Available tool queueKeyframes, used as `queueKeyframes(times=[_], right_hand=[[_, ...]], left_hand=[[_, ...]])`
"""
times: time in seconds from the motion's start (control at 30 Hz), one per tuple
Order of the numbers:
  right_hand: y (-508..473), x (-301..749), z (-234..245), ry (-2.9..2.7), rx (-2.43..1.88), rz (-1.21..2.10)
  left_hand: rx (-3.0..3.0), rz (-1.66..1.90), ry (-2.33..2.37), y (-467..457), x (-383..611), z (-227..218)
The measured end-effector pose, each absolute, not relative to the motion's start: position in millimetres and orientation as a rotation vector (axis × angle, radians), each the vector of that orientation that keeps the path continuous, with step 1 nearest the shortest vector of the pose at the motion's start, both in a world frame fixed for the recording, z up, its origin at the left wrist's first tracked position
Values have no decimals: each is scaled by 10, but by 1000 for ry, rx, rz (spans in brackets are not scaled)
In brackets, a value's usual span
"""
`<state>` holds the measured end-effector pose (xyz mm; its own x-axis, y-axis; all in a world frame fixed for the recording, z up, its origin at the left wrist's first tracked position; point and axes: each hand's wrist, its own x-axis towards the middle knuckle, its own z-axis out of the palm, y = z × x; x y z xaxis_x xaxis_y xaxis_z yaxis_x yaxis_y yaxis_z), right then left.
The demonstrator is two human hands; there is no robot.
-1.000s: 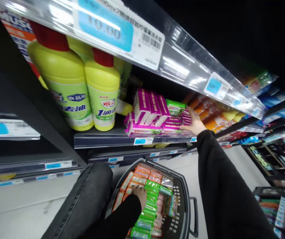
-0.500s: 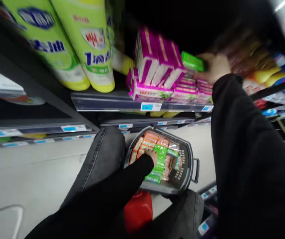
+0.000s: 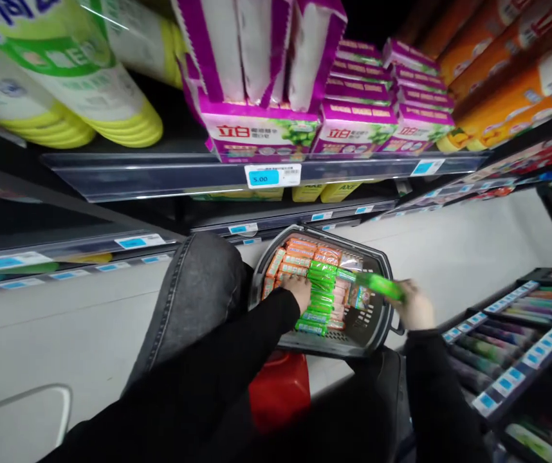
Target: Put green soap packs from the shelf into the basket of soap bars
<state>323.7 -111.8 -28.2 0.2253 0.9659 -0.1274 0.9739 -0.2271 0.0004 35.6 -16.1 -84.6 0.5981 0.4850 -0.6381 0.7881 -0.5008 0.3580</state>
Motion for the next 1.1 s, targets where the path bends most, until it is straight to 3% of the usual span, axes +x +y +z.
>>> queueKeyframes(times=[0.13, 0.3, 0.97, 1.1], right_hand=[[-1273, 3074, -1251, 1631, 2108, -348], [-1098, 2953, -1727, 1504, 2083, -374], [-1393, 3128, -2316, 1853, 2405, -396], [-1468, 3123, -2451, 1903, 2555, -342]], left_hand=[[2180, -661, 1000, -193, 341, -977], [2149, -750, 1035, -180, 369, -1041], [2127, -811, 963, -235, 444, -1105], [2201, -674, 936, -272, 678, -1296]])
